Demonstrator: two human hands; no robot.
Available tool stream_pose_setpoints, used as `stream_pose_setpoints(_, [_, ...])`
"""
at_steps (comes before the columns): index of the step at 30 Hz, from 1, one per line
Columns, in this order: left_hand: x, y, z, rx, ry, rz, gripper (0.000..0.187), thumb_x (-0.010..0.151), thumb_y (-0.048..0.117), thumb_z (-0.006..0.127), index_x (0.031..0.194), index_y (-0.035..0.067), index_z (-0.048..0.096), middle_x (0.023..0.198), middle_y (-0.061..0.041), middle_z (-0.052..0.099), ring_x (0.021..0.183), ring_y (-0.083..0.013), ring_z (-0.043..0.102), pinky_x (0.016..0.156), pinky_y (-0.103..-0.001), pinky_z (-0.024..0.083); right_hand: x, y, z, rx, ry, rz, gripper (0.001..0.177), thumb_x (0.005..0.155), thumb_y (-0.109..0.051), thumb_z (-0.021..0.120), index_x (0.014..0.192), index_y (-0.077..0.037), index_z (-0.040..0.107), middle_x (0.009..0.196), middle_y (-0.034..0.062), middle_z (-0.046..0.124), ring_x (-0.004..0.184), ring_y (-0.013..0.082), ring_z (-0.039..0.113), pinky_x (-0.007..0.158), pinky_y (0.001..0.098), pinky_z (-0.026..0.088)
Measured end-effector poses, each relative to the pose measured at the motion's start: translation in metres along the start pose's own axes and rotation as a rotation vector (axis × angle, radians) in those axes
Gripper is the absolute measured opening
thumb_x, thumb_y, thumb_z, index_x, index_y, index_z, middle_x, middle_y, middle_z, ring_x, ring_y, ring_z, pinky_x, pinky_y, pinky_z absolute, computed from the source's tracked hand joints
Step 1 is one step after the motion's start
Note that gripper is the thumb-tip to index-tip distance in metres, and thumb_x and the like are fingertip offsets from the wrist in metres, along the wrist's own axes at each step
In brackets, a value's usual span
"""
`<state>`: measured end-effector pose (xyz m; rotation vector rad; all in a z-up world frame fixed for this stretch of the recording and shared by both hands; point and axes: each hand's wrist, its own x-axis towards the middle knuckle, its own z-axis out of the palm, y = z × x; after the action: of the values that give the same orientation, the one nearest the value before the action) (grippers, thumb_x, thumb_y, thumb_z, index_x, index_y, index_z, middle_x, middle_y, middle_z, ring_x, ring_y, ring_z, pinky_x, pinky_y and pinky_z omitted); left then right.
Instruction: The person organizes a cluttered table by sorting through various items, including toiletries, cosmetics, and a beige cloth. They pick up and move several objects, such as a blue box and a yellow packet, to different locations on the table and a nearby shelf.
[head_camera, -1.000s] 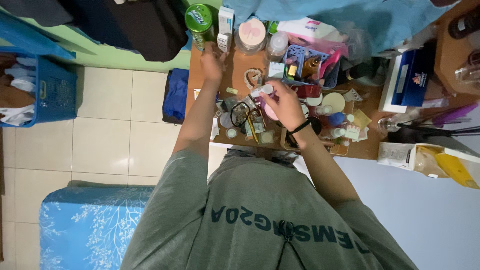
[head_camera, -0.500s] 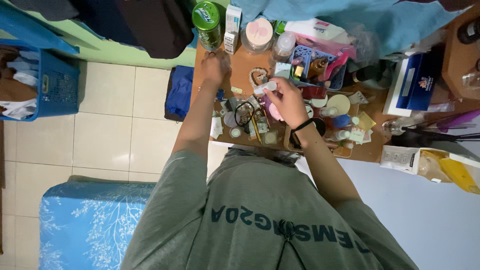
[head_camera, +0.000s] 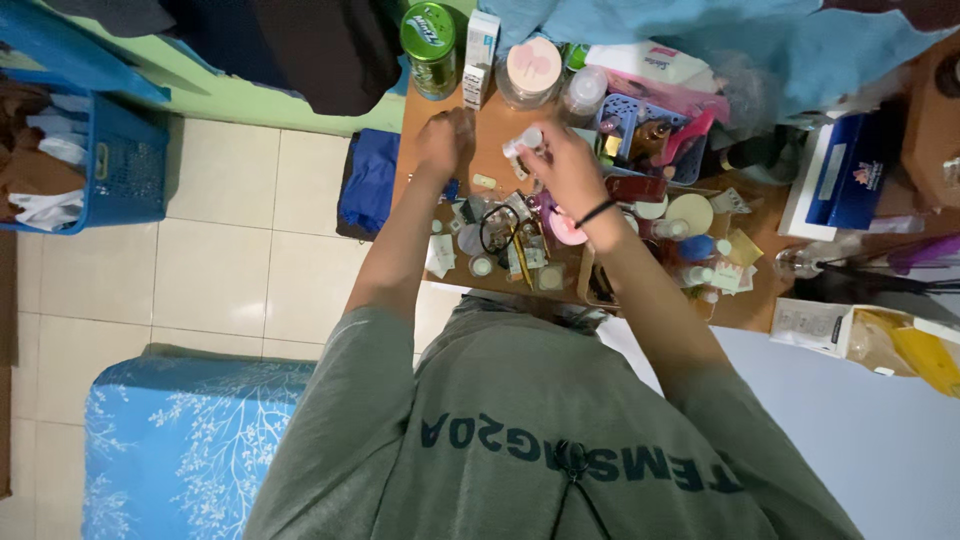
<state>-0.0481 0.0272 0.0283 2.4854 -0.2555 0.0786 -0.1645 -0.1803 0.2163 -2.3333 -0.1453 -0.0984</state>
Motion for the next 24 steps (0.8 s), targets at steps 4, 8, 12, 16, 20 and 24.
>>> stream_pose_setpoints(4, [-0.002,-0.004,-0.009,-0.098,-0.036,0.046,0.021,0.09,0.029,0.067,0.105,0.014,0.067,0.098,-0.019,0.073,0.091,-0.041,0.069,0.076,-0.053,0.054,0.03,0.019,0.025,-0.055,-0.001,-0.124,0.031,0.096,-0.018,0.074,0.122,-0.004,0.061,0.105,0.0206,0.072,0.093,0.0382,0.073,0.077,0.0449,0.057])
stream_pose_setpoints(8, [-0.004,0.006,-0.024,-0.174,-0.04,0.077,0.02,0.09,0.023,0.067,0.107,0.012,0.066,0.097,-0.02,0.072,0.091,-0.0431,0.069,0.076,-0.053,0.053,0.056,0.031,0.048,-0.208,-0.11,-0.022,0.041,0.095,-0.022,0.073,0.13,-0.005,0.058,0.1,0.0218,0.072,0.092,0.0423,0.07,0.077,0.0509,0.055])
stream_pose_setpoints(12, [-0.011,0.023,-0.036,-0.213,-0.007,0.034,0.015,0.092,0.022,0.064,0.103,0.013,0.071,0.093,-0.023,0.072,0.089,-0.0433,0.069,0.078,-0.052,0.054,0.076,0.043,0.069,-0.34,-0.082,-0.002,0.044,0.092,-0.024,0.076,0.126,-0.002,0.058,0.102,0.0261,0.07,0.089,0.0462,0.067,0.075,0.0547,0.053])
stream_pose_setpoints(16, [-0.013,0.018,-0.038,-0.288,-0.047,0.078,0.019,0.09,0.021,0.067,0.105,0.009,0.07,0.093,-0.025,0.071,0.09,-0.0444,0.069,0.077,-0.052,0.054,0.088,0.054,0.081,-0.324,-0.06,-0.011,0.047,0.089,-0.022,0.075,0.126,-0.001,0.057,0.1,0.028,0.069,0.088,0.0465,0.067,0.074,0.0543,0.054])
stream_pose_setpoints(20, [-0.014,0.008,-0.02,-0.277,-0.036,0.096,0.015,0.09,0.019,0.069,0.098,0.007,0.071,0.094,-0.024,0.072,0.091,-0.044,0.07,0.079,-0.05,0.055,0.094,0.052,0.087,-0.325,-0.084,0.042,0.04,0.093,-0.022,0.074,0.124,-0.003,0.058,0.099,0.0267,0.07,0.092,0.0458,0.067,0.079,0.0543,0.054])
stream_pose_setpoints(24, [-0.013,-0.004,-0.009,-0.312,-0.044,0.132,0.017,0.089,0.014,0.07,0.104,0.007,0.072,0.096,-0.023,0.072,0.092,-0.0421,0.071,0.081,-0.048,0.056,0.094,0.044,0.088,-0.29,-0.024,0.021,0.05,0.088,-0.017,0.073,0.131,0.0,0.053,0.095,0.0283,0.069,0.088,0.0481,0.066,0.072,0.0554,0.053])
